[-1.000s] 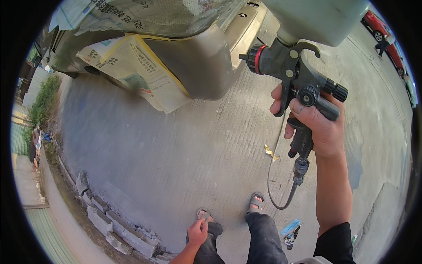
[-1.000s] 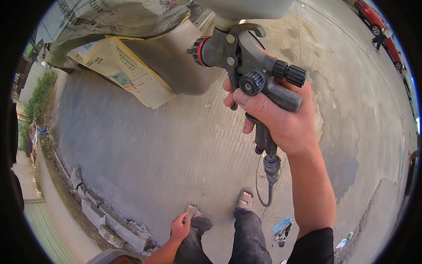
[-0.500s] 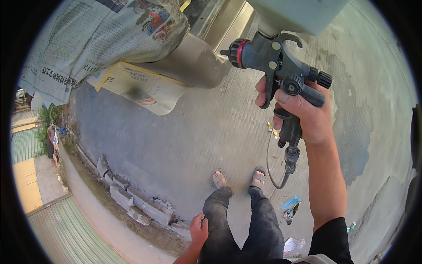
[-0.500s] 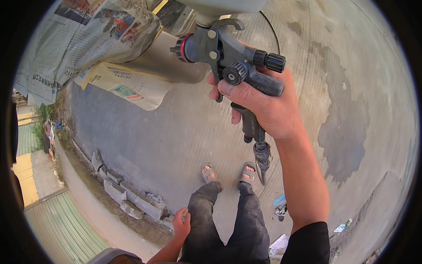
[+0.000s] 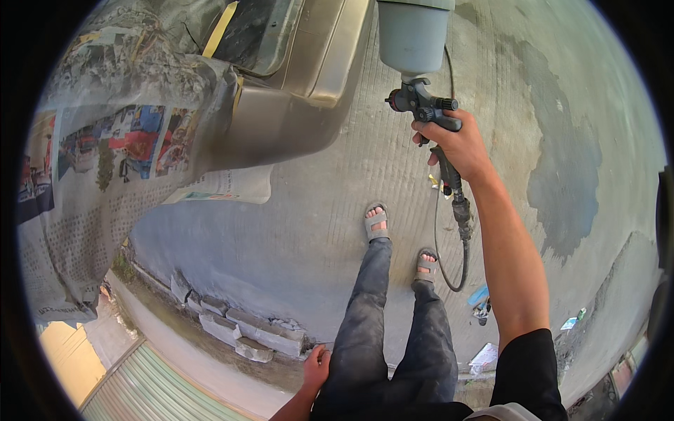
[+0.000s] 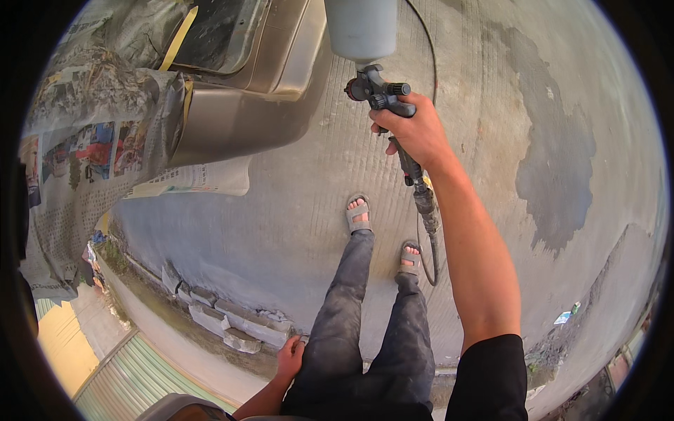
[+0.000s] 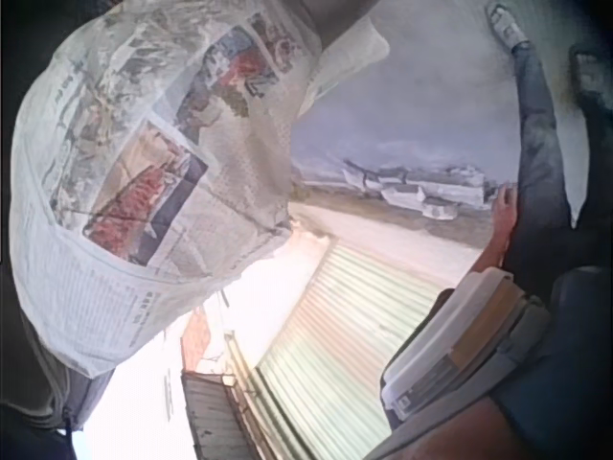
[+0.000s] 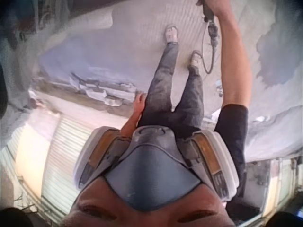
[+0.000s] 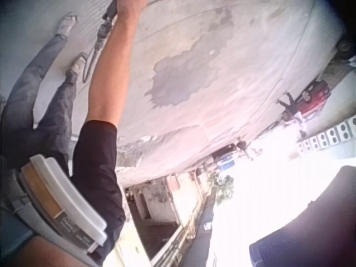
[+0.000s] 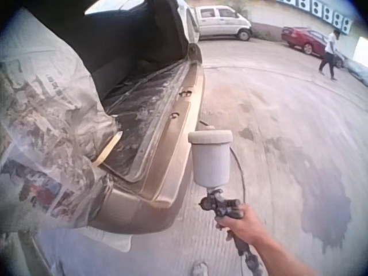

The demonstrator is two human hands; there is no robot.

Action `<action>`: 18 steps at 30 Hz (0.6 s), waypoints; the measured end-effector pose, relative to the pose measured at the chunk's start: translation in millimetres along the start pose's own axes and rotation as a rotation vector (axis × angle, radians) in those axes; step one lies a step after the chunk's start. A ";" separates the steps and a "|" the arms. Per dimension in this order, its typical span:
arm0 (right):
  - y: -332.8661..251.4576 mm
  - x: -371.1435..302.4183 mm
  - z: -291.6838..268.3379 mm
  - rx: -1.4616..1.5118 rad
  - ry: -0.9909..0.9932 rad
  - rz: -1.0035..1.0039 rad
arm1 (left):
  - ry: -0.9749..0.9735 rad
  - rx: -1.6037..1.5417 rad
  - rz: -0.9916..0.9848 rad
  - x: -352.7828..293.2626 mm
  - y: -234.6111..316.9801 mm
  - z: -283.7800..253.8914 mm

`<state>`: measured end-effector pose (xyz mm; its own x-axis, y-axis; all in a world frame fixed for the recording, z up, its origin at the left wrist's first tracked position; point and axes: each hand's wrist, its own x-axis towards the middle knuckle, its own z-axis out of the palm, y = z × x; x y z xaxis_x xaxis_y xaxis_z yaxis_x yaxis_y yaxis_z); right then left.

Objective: The person uses a spray gun to apply paint to the side and rear of a car. They move around the vehicle, spraying the door, rear quarter panel, and trunk area while parts of the car are masked with plastic and newspaper.

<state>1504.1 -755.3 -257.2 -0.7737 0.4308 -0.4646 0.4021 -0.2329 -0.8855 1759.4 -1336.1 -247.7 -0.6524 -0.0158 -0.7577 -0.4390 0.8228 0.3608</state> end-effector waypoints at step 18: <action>-67.3 39.7 -22.9 -0.170 0.077 -0.127 | -0.131 0.185 0.082 62.2 67.3 -75.0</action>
<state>1457.6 -702.6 -216.3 -0.7864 0.5138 -0.3429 0.3857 -0.0253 -0.9223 1642.9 -1324.3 -229.9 -0.5905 0.1195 -0.7982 -0.2593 0.9084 0.3279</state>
